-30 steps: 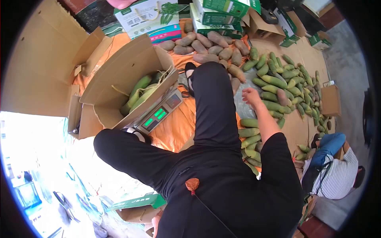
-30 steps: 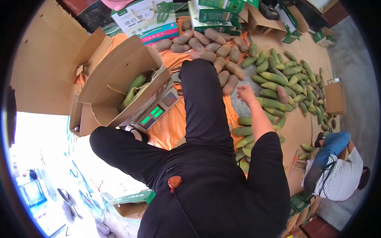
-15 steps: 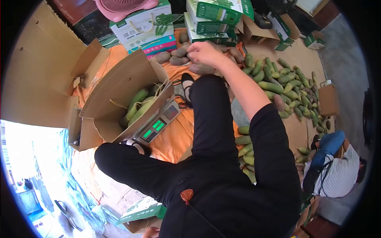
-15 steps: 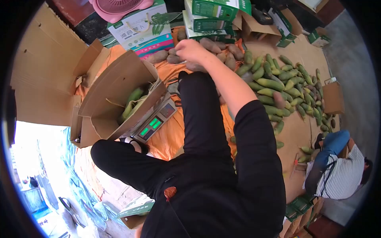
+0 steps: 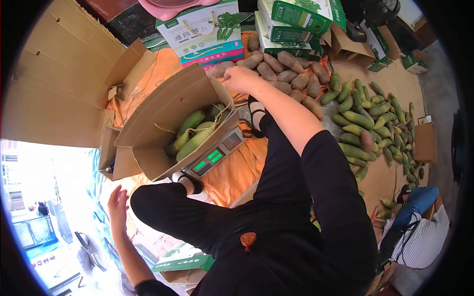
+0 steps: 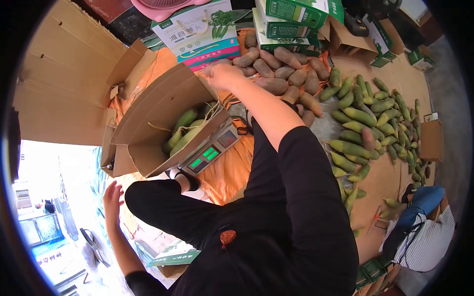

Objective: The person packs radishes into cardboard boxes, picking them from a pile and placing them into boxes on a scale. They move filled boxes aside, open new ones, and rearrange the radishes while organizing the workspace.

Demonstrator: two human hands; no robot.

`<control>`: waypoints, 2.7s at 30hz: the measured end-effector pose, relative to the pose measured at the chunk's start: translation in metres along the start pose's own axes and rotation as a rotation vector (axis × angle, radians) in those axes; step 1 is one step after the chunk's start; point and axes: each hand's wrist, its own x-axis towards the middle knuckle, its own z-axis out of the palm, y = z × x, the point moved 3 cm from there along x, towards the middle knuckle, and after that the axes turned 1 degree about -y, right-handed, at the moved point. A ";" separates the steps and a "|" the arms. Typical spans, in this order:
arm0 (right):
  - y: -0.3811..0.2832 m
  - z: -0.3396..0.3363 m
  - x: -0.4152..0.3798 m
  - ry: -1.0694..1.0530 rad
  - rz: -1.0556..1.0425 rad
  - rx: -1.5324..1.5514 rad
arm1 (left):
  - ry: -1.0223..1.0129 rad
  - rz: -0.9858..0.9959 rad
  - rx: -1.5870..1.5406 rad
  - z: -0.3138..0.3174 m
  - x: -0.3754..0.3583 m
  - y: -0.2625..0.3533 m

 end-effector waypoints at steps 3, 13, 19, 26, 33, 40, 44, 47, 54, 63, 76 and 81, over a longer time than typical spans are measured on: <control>0.035 0.030 0.018 -0.036 0.009 -0.038 | -0.120 -0.057 0.059 0.022 0.062 0.003; 0.002 0.023 0.011 -0.196 0.091 -0.319 | -0.447 -0.328 0.208 0.099 0.140 -0.014; -0.017 0.026 0.017 -0.295 0.141 -0.325 | -0.389 0.053 0.181 0.092 0.142 -0.007; -0.037 0.047 0.041 -0.288 -0.045 -0.392 | -0.329 -0.110 0.437 0.056 0.161 -0.041; -0.146 0.049 0.047 -0.254 -0.216 -0.225 | -0.103 -0.102 0.117 -0.041 0.139 -0.101; -0.285 0.111 0.010 -0.325 -0.463 -0.278 | 0.096 0.226 0.728 -0.154 0.047 -0.195; -0.327 0.176 -0.036 -0.361 -0.479 -0.106 | 0.094 0.270 0.335 -0.192 0.036 -0.374; -0.329 0.225 -0.079 -0.247 -0.478 -0.098 | 0.116 0.191 0.592 -0.214 0.029 -0.499; -0.279 0.380 -0.174 -0.648 -0.414 -0.248 | -0.049 -0.461 0.481 -0.146 -0.047 -0.419; -0.301 0.340 -0.167 -0.872 -0.731 -0.376 | 0.076 -0.320 0.342 -0.076 -0.059 -0.351; -0.219 0.053 -0.042 -0.130 -0.595 0.241 | 0.242 -0.025 0.205 -0.015 -0.031 -0.179; -0.083 -0.023 -0.044 0.223 -0.310 0.249 | 0.323 0.037 0.149 -0.001 -0.034 -0.121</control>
